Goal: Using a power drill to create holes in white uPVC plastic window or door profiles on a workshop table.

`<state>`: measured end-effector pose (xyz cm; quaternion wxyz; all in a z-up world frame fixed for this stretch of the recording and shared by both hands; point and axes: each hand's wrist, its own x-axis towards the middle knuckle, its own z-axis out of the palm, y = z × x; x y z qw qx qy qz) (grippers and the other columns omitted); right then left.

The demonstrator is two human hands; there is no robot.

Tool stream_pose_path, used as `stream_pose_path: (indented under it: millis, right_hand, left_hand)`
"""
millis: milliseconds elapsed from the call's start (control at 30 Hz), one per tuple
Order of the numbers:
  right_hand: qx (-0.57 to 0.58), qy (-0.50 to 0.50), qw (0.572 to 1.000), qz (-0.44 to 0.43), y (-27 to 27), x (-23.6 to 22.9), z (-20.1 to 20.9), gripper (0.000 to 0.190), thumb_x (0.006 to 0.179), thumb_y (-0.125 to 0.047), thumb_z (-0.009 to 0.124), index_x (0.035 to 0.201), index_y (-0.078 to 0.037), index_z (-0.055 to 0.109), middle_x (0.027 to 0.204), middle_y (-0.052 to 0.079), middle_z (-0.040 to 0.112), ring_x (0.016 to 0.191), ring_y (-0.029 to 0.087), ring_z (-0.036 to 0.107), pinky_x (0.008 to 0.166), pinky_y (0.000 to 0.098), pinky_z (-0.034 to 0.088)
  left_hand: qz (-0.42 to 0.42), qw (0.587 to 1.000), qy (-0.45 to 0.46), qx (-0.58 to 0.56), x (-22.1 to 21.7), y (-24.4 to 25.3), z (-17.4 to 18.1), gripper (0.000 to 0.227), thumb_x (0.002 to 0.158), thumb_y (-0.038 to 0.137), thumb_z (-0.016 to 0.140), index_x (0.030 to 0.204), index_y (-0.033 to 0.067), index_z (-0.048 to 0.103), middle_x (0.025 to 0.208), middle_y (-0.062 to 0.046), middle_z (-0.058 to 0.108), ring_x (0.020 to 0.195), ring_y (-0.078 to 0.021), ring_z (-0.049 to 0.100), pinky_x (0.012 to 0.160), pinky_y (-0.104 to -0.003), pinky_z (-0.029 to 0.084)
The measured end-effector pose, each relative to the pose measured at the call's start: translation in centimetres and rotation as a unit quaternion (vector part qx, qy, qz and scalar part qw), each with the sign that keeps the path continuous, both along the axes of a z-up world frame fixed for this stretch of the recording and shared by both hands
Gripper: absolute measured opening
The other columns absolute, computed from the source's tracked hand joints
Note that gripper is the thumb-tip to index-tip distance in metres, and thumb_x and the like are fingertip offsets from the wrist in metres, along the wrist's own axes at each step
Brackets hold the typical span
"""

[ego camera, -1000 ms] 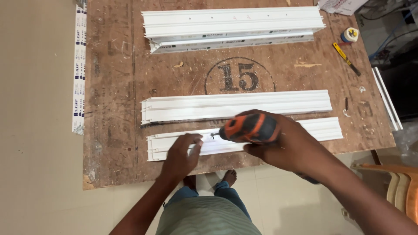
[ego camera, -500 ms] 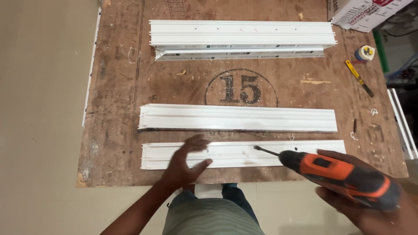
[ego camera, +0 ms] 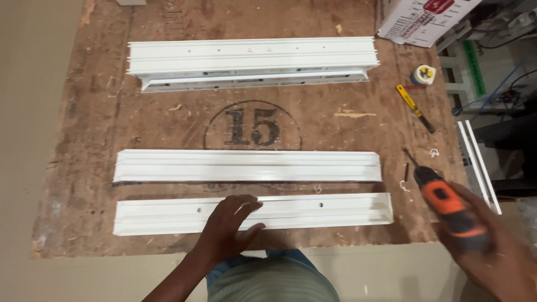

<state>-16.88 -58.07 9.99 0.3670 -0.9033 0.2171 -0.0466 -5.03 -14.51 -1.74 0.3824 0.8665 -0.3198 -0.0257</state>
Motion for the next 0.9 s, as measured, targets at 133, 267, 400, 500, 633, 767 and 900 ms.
stream_pose_path:
  millis: [133, 267, 400, 500, 633, 767, 900]
  right_hand:
    - [-0.058, 0.047, 0.995, 0.059, -2.6, 0.0, -4.4, 0.088, 0.072, 0.005, 0.075, 0.153, -0.02, 0.051, 0.109, 0.009, 0.066, 0.094, 0.021, 0.067, 0.084, 0.0339, 0.055]
    - [-0.128, 0.142, 0.977, 0.091, -3.8, 0.9, -7.4, 0.104, 0.068, 0.002, 0.081, 0.158, -0.031, 0.042, 0.11, 0.007, 0.063, 0.092, 0.027, 0.067, 0.079, 0.0396, 0.055]
    - [-0.216, 0.186, 0.939, 0.192, -6.5, 0.5, -11.9, 0.114, 0.064, -0.003, 0.085, 0.16, -0.038, 0.034, 0.124, 0.005, 0.061, 0.096, 0.03, 0.066, 0.081, 0.043, 0.055]
    - [-0.227, 0.158, 0.929, 0.244, -8.3, 0.2, -14.0, 0.114, 0.063, 0.0, 0.08, 0.16, -0.035, 0.032, 0.13, 0.005, 0.059, 0.105, 0.031, 0.063, 0.087, 0.0445, 0.054]
    - [-0.184, 0.201, 0.93, 0.247, -9.1, 0.4, -14.2, 0.115, 0.061, 0.004, 0.078, 0.16, -0.033, 0.031, 0.141, 0.007, 0.053, 0.12, 0.031, 0.059, 0.095, 0.0455, 0.053]
    - [-0.154, 0.194, 0.945, 0.213, -6.7, 0.6, -11.7, 0.107, 0.063, 0.003, 0.079, 0.157, -0.03, 0.038, 0.144, 0.011, 0.051, 0.123, 0.034, 0.058, 0.094, 0.0449, 0.053]
    - [-0.126, -0.012, 0.99, 0.067, -2.5, -0.1, -11.4, 0.057, 0.085, -0.004, 0.071, 0.141, -0.011, 0.058, 0.136, 0.019, 0.06, 0.124, 0.037, 0.062, 0.097, 0.044, 0.053]
  left_hand:
    - [0.002, 0.996, 0.012, 0.084, -0.9, -1.5, 0.1, 0.062, 0.077, 0.03, 0.086, 0.132, 0.0134, 0.062, 0.137, -0.013, 0.055, 0.129, -0.0369, 0.05, 0.104, -0.05, 0.042]
    - [0.021, 0.991, 0.039, 0.129, -1.2, -2.0, 0.3, 0.077, 0.072, 0.033, 0.088, 0.138, 0.0128, 0.054, 0.148, -0.016, 0.047, 0.134, -0.0395, 0.041, 0.111, -0.054, 0.033]
    - [0.02, 0.985, 0.049, 0.166, -1.5, -1.5, -0.8, 0.075, 0.072, 0.025, 0.086, 0.139, 0.0153, 0.053, 0.148, -0.014, 0.046, 0.135, -0.0392, 0.04, 0.114, -0.053, 0.032]
    - [0.016, 0.981, 0.033, 0.189, -1.4, -1.5, -1.4, 0.075, 0.071, 0.019, 0.086, 0.14, 0.0167, 0.054, 0.15, -0.014, 0.045, 0.136, -0.0402, 0.039, 0.114, -0.054, 0.03]
    - [0.011, 0.98, 0.007, 0.199, -0.8, -2.0, -1.2, 0.075, 0.068, 0.02, 0.088, 0.135, 0.0143, 0.054, 0.148, -0.017, 0.046, 0.133, -0.0413, 0.041, 0.114, -0.057, 0.028]
    - [0.007, 0.978, 0.025, 0.206, -0.2, -1.3, -0.7, 0.082, 0.065, 0.021, 0.088, 0.137, 0.0123, 0.051, 0.141, -0.014, 0.049, 0.131, -0.0378, 0.045, 0.114, -0.053, 0.033]
    - [-0.026, 0.979, 0.012, 0.201, -0.2, 1.4, 1.0, 0.092, 0.063, 0.029, 0.092, 0.143, 0.0119, 0.049, 0.142, -0.017, 0.05, 0.124, -0.0393, 0.046, 0.107, -0.056, 0.033]
